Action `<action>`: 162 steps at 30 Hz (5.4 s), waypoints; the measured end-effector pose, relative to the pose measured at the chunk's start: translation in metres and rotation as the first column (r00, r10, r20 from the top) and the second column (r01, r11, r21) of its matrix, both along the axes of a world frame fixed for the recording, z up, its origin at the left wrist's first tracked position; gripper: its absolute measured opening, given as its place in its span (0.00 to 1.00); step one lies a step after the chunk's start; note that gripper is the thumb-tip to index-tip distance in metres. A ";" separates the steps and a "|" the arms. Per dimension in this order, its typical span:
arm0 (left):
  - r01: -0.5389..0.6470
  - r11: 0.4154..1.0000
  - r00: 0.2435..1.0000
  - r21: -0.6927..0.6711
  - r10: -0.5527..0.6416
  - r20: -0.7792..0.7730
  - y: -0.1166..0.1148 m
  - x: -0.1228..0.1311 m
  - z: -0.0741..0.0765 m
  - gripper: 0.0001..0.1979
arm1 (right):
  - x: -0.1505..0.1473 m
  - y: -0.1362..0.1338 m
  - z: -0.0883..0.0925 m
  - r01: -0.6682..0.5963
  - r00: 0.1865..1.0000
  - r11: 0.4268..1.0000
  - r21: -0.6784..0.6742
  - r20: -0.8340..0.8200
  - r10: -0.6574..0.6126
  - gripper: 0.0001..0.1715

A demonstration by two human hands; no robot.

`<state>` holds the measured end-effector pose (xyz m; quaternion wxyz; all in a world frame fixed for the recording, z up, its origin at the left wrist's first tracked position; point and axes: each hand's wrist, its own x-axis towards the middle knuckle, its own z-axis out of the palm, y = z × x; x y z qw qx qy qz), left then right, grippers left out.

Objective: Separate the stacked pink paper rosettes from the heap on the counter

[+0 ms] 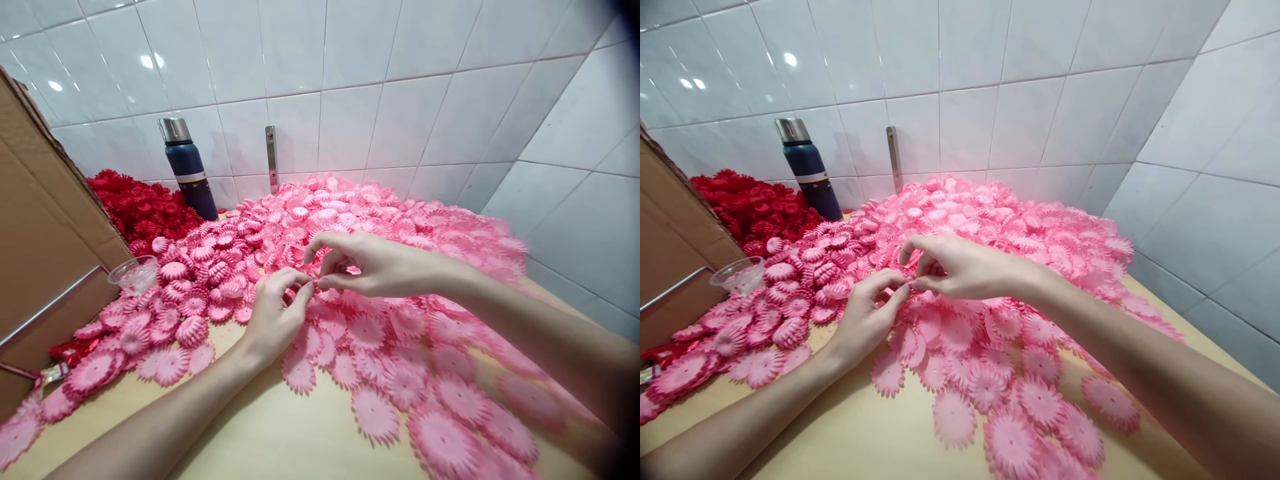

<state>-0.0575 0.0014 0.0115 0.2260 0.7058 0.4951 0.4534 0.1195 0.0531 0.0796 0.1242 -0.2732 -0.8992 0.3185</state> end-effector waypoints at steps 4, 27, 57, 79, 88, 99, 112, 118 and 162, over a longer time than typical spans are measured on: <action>0.011 1.000 1.000 0.007 -0.011 -0.015 0.000 0.001 0.000 0.09 | -0.002 0.000 -0.001 -0.002 1.000 0.999 0.032 -0.002 0.002 0.10; -0.042 0.999 0.996 -0.005 0.042 0.082 0.000 -0.001 0.002 0.11 | 0.003 0.002 0.002 -0.031 0.999 0.998 -0.047 0.020 0.032 0.04; 0.032 0.998 0.939 -0.048 -0.014 0.343 -0.001 0.000 -0.003 0.06 | -0.002 0.004 -0.007 0.068 0.995 0.994 0.088 -0.080 -0.061 0.12; 0.127 0.985 0.978 -0.117 -0.105 0.178 -0.003 -0.001 0.003 0.07 | -0.003 0.007 -0.012 -0.034 0.997 0.998 -0.056 -0.078 0.030 0.12; 0.019 0.999 0.972 -0.042 -0.009 0.236 -0.001 0.000 0.003 0.06 | -0.001 0.006 -0.008 -0.012 0.991 0.999 0.043 -0.134 0.018 0.19; -0.335 0.941 0.834 0.037 0.278 0.476 0.008 -0.013 0.013 0.07 | 0.001 0.007 -0.009 0.052 0.988 0.987 -0.149 -0.134 -0.072 0.22; -0.026 0.999 0.961 0.022 0.019 0.276 -0.002 -0.001 0.006 0.04 | -0.008 0.000 -0.006 0.097 0.987 0.979 0.178 -0.142 -0.072 0.17; -0.107 0.988 0.971 0.112 0.079 0.227 -0.004 0.001 0.006 0.07 | -0.014 -0.006 -0.006 0.127 0.990 0.982 0.141 -0.079 -0.117 0.20; -0.087 0.996 0.876 -0.014 0.083 0.476 0.003 -0.003 0.004 0.10 | 0.010 -0.027 0.022 -0.142 0.981 0.950 0.277 0.165 0.098 0.09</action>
